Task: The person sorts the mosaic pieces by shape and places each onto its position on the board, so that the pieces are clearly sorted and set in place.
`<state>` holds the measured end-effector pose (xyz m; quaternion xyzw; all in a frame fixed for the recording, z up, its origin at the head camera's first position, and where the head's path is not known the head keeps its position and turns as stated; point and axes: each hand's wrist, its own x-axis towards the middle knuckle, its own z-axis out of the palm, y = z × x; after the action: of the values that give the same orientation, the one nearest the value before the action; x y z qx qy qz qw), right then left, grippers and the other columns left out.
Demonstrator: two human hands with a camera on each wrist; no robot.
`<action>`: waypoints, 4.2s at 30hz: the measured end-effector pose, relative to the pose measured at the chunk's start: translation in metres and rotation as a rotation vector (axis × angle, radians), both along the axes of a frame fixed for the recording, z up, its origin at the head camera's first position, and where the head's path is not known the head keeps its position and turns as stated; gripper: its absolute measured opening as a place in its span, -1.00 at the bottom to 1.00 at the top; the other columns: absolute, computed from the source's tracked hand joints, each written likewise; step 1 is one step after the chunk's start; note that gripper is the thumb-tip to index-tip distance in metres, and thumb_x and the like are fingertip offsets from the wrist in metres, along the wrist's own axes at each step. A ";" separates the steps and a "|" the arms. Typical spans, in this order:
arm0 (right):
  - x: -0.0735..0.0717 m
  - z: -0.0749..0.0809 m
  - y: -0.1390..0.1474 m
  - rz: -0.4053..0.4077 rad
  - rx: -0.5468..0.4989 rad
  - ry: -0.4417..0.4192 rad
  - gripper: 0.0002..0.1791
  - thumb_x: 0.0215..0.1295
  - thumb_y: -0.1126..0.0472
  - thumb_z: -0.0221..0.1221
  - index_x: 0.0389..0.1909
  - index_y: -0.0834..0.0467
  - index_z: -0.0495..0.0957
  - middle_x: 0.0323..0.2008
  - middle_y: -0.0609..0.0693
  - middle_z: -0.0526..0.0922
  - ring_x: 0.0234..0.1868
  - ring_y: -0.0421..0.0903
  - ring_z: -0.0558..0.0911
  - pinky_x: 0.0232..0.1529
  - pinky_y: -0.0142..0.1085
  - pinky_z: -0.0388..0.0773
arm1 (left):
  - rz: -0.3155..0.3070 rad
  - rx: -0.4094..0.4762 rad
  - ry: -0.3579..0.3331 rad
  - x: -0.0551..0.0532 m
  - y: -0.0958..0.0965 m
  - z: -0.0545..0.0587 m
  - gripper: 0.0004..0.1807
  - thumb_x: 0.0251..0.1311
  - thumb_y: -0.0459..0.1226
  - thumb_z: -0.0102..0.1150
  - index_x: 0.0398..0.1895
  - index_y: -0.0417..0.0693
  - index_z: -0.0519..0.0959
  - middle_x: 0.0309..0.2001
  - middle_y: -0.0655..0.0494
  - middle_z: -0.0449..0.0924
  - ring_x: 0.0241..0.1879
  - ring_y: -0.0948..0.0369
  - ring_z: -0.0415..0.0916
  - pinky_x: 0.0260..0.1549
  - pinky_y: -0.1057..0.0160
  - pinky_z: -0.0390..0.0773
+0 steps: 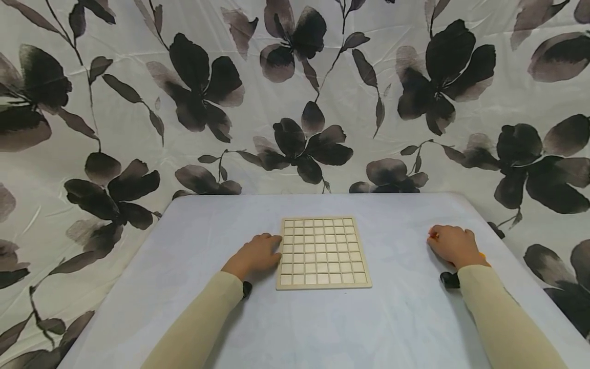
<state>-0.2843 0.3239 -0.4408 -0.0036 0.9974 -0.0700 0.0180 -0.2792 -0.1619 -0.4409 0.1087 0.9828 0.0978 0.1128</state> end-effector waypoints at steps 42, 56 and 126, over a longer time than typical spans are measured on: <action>0.004 0.014 -0.027 0.039 -0.158 0.024 -0.72 0.32 0.20 0.13 -0.04 0.28 0.55 -0.10 0.27 0.61 -0.16 0.16 0.55 -0.02 0.14 0.49 | -0.003 0.003 -0.077 0.003 0.003 0.006 -0.40 0.38 -0.07 -0.08 0.47 0.08 0.22 0.47 -0.18 0.12 0.45 -0.17 0.08 0.26 -0.38 0.21; -0.002 0.019 -0.045 0.094 -0.189 0.044 -0.73 0.32 0.19 0.15 -0.04 0.24 0.56 -0.06 0.24 0.62 -0.03 0.20 0.54 0.11 0.15 0.47 | 0.009 0.003 -0.091 0.002 0.004 0.005 -0.40 0.39 -0.06 -0.09 0.48 0.11 0.20 0.48 -0.16 0.10 0.47 -0.15 0.04 0.28 -0.38 0.17; -0.017 0.005 -0.161 0.311 -0.252 0.057 -0.86 0.29 0.17 0.22 -0.20 0.10 0.65 -0.11 0.02 0.68 0.06 0.05 0.60 0.15 -0.02 0.50 | 0.024 0.007 -0.099 0.004 0.007 0.008 -0.41 0.40 -0.06 -0.10 0.47 0.11 0.21 0.47 -0.16 0.12 0.47 -0.14 0.05 0.28 -0.37 0.18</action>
<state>-0.3013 0.1629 -0.4363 -0.1620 0.9682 -0.1904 -0.0005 -0.2751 -0.1550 -0.4332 0.0922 0.9769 0.1078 0.1596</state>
